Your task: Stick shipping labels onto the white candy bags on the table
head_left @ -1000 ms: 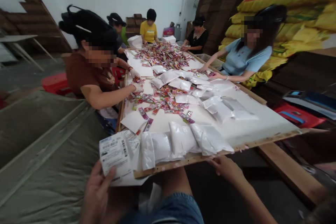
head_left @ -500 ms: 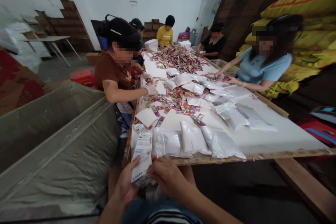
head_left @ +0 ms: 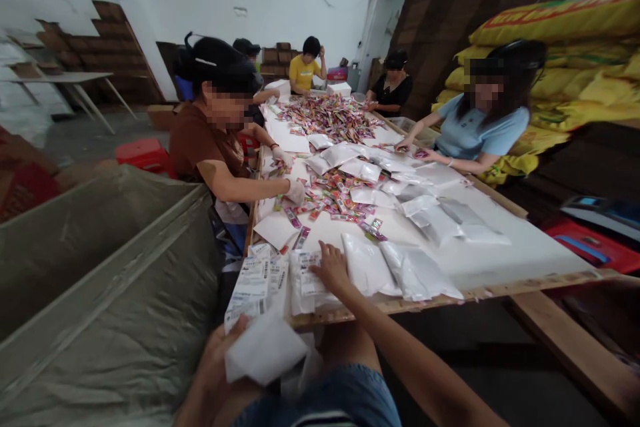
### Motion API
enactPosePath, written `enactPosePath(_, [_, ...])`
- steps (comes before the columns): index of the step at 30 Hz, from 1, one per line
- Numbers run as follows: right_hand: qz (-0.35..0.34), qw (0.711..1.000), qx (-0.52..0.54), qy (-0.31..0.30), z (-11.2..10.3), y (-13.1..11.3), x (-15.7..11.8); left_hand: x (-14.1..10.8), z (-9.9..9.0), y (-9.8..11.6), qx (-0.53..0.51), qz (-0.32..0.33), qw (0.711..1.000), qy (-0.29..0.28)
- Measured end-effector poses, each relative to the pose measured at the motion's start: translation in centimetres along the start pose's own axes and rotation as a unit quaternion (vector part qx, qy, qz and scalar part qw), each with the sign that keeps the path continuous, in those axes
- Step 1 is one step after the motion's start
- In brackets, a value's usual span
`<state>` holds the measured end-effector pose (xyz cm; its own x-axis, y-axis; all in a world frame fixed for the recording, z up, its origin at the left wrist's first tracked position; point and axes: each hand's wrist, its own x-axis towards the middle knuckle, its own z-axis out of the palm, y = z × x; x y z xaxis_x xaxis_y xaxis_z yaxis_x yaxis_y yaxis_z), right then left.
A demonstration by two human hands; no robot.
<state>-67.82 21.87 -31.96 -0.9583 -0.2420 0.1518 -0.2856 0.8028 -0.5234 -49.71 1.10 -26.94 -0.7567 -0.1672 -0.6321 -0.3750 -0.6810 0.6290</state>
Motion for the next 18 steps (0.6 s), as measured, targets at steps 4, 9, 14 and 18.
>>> enactPosePath(4, [-0.148, 0.983, -0.087, -0.058, 3.3, 1.1, -2.8, -0.3, 1.1, -0.3, 0.043, 0.012, 0.999, -0.017])
enactPosePath(9, [-0.137, 0.973, -0.114, -0.148, 2.9, 0.7, -2.1, 0.0, 3.0, -0.9, 0.097, 0.106, 0.988, -0.048])
enactPosePath(14, [-0.085, 0.987, 0.063, -0.122, -1.8, -2.1, -3.9, 0.6, 2.9, -2.3, 0.129, 0.180, 0.974, -0.048])
enactPosePath(18, [-0.127, 0.941, 0.307, -0.067, -6.6, -4.9, -8.7, 0.9, 3.2, -3.2, 0.171, 0.134, 0.974, -0.062])
